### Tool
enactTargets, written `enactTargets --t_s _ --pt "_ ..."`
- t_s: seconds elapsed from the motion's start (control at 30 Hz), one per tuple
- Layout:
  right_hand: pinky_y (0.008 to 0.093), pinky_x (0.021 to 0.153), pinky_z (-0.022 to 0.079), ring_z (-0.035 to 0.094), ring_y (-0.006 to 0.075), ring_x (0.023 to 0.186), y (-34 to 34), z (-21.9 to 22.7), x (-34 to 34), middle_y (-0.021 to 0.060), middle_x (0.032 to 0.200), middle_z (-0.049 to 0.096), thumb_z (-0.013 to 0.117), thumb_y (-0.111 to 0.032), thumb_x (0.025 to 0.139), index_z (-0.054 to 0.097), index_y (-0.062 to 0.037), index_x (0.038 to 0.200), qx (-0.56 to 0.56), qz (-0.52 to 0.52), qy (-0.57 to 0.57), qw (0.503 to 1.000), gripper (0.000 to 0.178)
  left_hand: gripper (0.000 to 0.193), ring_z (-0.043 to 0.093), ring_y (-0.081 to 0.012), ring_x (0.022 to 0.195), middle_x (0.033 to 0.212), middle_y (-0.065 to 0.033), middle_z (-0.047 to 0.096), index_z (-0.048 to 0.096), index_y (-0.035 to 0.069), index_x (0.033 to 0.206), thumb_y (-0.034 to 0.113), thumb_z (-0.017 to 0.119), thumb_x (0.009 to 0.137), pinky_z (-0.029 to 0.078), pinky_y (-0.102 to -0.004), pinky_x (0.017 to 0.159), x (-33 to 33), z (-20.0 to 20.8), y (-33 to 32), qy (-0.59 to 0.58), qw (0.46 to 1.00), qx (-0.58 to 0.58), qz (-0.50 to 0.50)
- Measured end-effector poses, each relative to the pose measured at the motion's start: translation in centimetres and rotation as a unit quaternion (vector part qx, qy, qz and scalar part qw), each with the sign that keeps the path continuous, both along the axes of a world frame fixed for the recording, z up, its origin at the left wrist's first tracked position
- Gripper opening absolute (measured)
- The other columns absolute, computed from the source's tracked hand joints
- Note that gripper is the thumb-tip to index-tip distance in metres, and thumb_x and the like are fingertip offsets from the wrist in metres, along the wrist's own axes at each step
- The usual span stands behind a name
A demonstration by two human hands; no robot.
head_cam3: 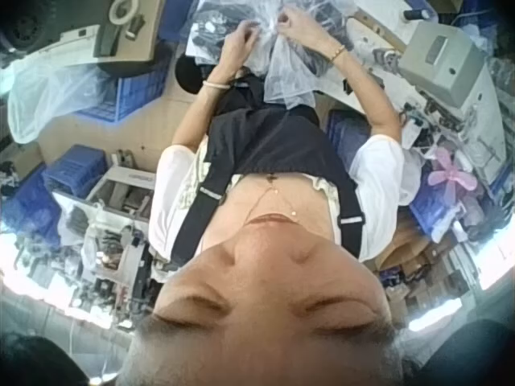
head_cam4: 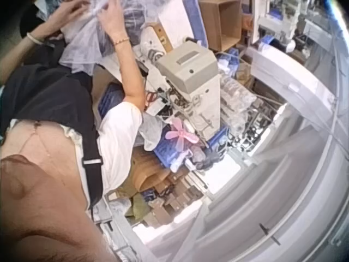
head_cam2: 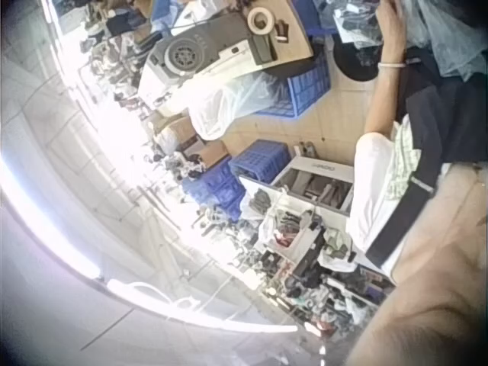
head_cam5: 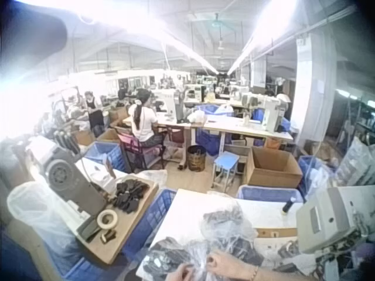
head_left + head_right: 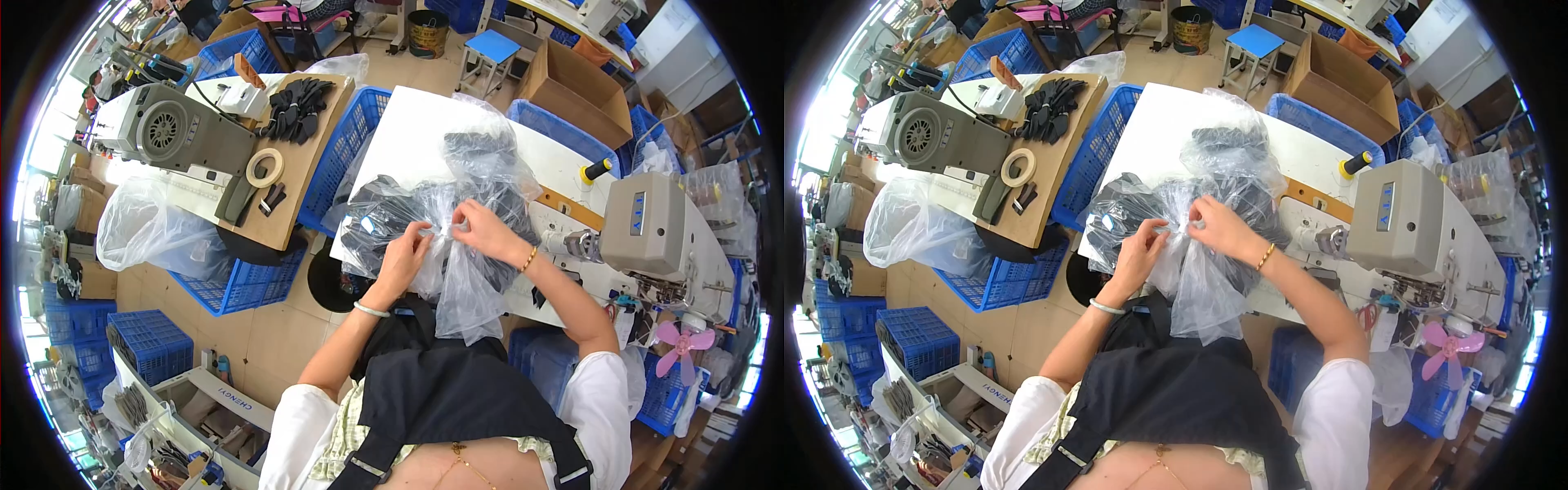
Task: Sorting and inspecting black shoe components from a plastic bag on a factory workstation.
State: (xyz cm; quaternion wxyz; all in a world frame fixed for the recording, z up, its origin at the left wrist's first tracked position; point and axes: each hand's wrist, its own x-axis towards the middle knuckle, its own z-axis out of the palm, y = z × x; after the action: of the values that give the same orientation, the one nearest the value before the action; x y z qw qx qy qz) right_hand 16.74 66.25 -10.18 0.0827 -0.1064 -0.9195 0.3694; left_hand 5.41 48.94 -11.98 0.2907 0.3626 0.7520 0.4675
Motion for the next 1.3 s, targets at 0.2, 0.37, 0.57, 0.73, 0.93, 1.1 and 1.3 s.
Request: enactTargets --t_s 0.2,0.37,0.57,0.73,0.93,1.1,1.3 --pt "0.044 0.067 0.048 0.058 0.0365 0.078 -5.8 -1.4 0.8 0.0182 0.089 0.053 0.057 -0.022 0.085 0.051 -0.0009 0.086 0.094 -0.133 -0.027 0.986 0.022 0.019 0.054 -0.0299 0.085 0.087 -0.016 0.051 0.056 -0.002 0.094 0.004 0.056 0.075 0.046 -0.0361 0.075 -2.9 -1.3 2.0 0.33 0.904 0.165 -0.218" --pt "0.045 0.061 0.048 0.06 0.035 0.073 -7.4 -2.5 0.2 0.0171 0.084 0.055 0.063 -0.022 0.08 0.053 -0.0009 0.088 0.147 -0.213 -0.032 0.965 0.025 0.018 0.052 -0.0299 0.089 0.088 -0.0156 0.053 0.056 -0.004 0.09 0.005 0.055 0.075 0.044 -0.0346 0.078 -3.9 -2.0 4.3 0.293 0.863 0.106 -0.397" --pt "0.0448 0.065 0.048 0.061 0.0355 0.076 -7.7 -2.1 -0.7 0.0178 0.084 0.058 0.066 -0.022 0.072 0.053 -0.0008 0.088 0.133 -0.257 -0.074 0.954 0.029 0.022 0.055 -0.0324 0.083 0.086 -0.0166 0.055 0.061 -0.001 0.085 0.019 0.06 0.075 0.044 -0.0397 0.075 -6.4 1.4 6.8 0.162 0.847 0.002 -0.505" --pt "0.0426 0.066 0.048 0.062 0.0329 0.074 -6.9 -2.1 0.9 0.0152 0.081 0.061 0.064 -0.02 0.073 0.058 -0.0015 0.084 0.049 -0.317 -0.035 0.947 0.022 0.027 0.059 -0.0327 0.071 0.074 -0.0203 0.061 0.064 -0.004 0.077 0.022 0.065 0.067 0.046 -0.0405 0.064 -6.2 0.1 8.9 0.163 0.845 0.029 -0.508" --pt "0.0405 0.069 0.05 0.063 0.0315 0.076 -6.4 0.1 0.1 0.0158 0.078 0.065 0.062 -0.027 0.076 0.065 -0.0021 0.082 0.006 -0.251 -0.133 0.959 0.026 0.038 0.044 -0.0214 0.046 0.047 -0.0134 0.047 0.057 -0.006 0.06 0.03 0.063 0.072 0.035 -0.0392 0.048 -7.8 -0.9 10.1 0.128 0.815 -0.024 -0.564" --pt "0.0417 0.07 0.05 0.064 0.0332 0.079 -6.8 0.4 -0.5 0.0172 0.08 0.065 0.062 -0.029 0.075 0.064 -0.0009 0.082 0.005 -0.259 -0.153 0.954 0.029 0.036 0.057 -0.0168 0.05 0.059 -0.006 0.058 0.06 -0.003 0.064 0.031 0.064 0.077 0.048 -0.0293 0.049 -7.2 1.9 12.3 0.029 0.77 -0.207 -0.603" --pt "0.043 0.068 0.05 0.063 0.0361 0.078 -8.5 -2.8 -2.2 0.019 0.086 0.064 0.062 -0.026 0.072 0.061 0.0006 0.085 0.06 -0.327 -0.143 0.932 0.029 0.03 0.059 -0.0174 0.053 0.061 -0.0068 0.058 0.063 -0.004 0.072 0.027 0.065 0.072 0.047 -0.0292 0.048 -7.4 0.0 13.3 0.026 0.75 -0.255 -0.609"
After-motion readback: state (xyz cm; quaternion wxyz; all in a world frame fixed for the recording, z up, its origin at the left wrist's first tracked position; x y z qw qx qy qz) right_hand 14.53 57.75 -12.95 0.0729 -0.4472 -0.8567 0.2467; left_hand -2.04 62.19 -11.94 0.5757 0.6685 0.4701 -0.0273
